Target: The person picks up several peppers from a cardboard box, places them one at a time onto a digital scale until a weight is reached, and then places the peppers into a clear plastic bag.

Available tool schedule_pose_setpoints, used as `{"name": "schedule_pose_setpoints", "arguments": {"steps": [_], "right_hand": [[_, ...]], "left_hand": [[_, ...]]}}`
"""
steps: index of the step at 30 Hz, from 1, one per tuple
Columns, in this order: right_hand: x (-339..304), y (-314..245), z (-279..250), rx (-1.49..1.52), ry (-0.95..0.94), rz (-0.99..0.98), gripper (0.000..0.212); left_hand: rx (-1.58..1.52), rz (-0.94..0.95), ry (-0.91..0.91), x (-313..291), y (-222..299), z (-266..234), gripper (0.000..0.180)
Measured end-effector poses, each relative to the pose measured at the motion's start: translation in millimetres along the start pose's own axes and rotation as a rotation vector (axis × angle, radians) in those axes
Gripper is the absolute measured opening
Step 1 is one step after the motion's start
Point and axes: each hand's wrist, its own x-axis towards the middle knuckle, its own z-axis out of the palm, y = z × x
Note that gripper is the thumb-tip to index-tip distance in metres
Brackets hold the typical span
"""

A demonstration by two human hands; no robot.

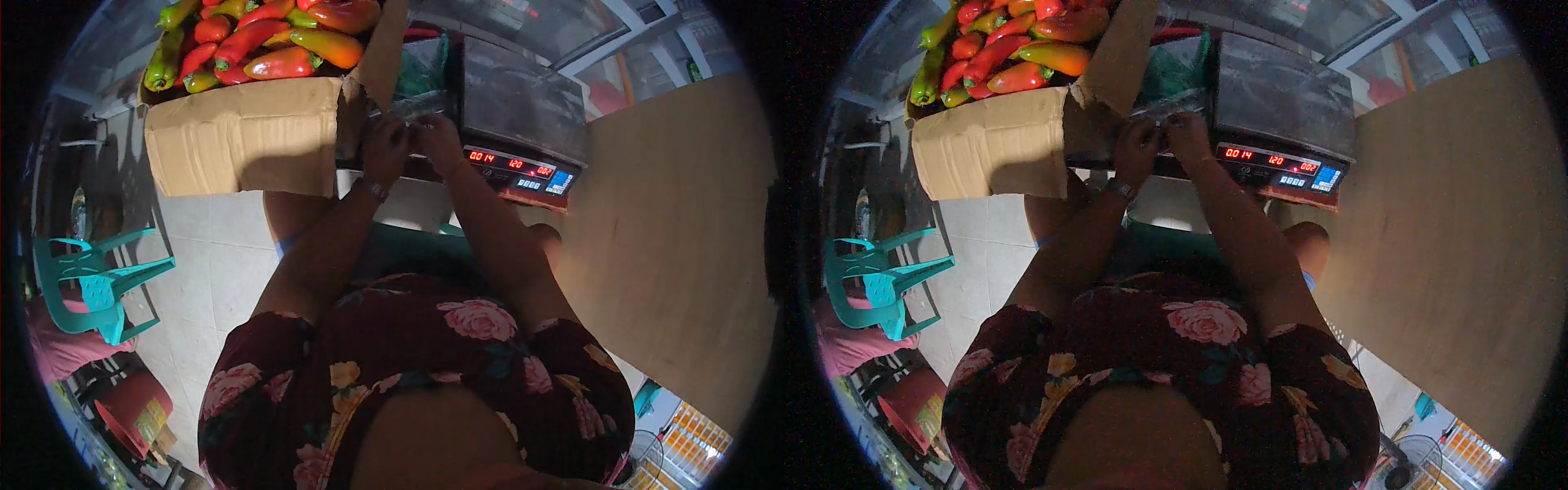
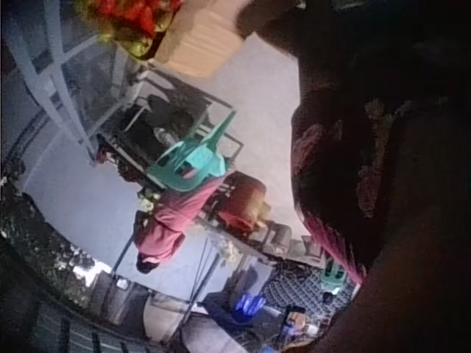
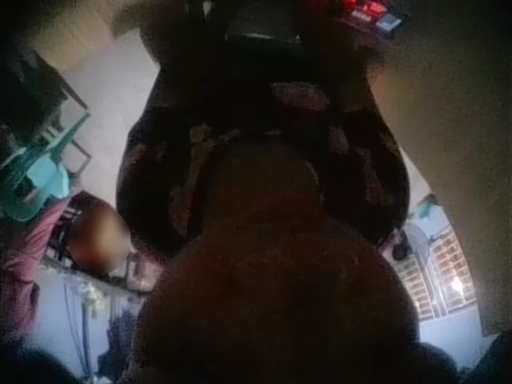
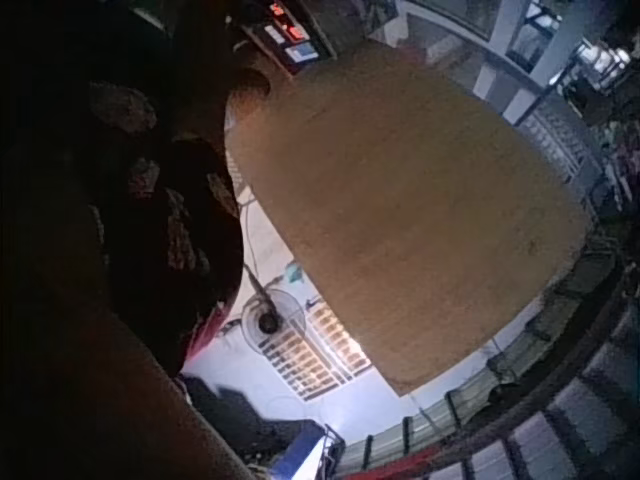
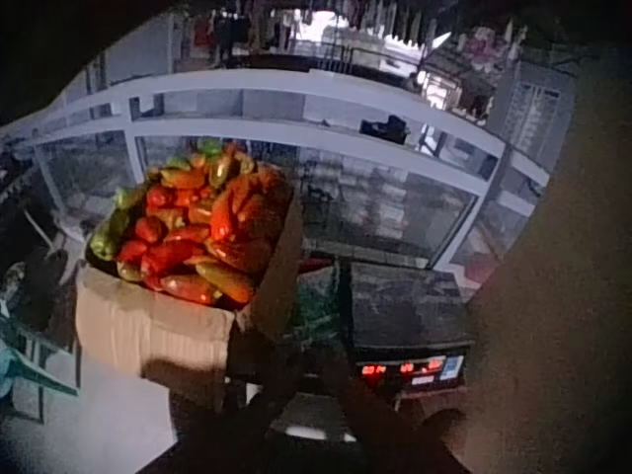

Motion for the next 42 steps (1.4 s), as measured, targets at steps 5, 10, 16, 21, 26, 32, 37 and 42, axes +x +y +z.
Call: {"name": "schedule_pose_setpoints", "arguments": {"steps": [5, 10, 16, 21, 26, 32, 37, 42], "right_hand": [[16.6, 33.3, -7.9, -0.411, 0.087, -0.29, 0.022], [-14.9, 20.2, -1.0, -0.294, 0.051, -0.317, 0.019], [-24.1, 21.5, 4.8, -0.592, 0.205, -0.669, 0.025], [-13.7, 31.9, 2.6, -0.563, 0.192, -0.724, 0.031], [-22.6, 24.1, 5.2, -0.38, 0.084, -0.514, 0.037], [-32.6, 18.5, 4.6, -0.035, 0.042, -0.364, 0.034], [-31.7, 18.6, 4.1, 0.119, -0.003, -0.208, 0.029], [-21.2, 32.9, 5.9, 0.098, 0.021, -0.267, 0.026]], "left_hand": [[0.108, 0.027, -0.063, 4.6, 1.3, 9.2, 0.021], [0.12, -0.033, 0.129, 4.9, -15.8, 21.5, 0.019], [0.097, -0.088, 0.16, 6.3, -7.1, 17.4, 0.017], [-0.023, -0.128, 0.105, 7.7, -15.7, 21.5, 0.018], [0.035, -0.14, 0.03, 8.1, -16.0, 17.1, 0.02], [0.062, -0.116, 0.105, 8.9, -11.1, 21.2, 0.018], [0.066, -0.115, 0.088, 7.9, -8.8, 21.2, 0.015], [0.113, -0.07, 0.086, 4.4, -10.5, 21.2, 0.013]]}}
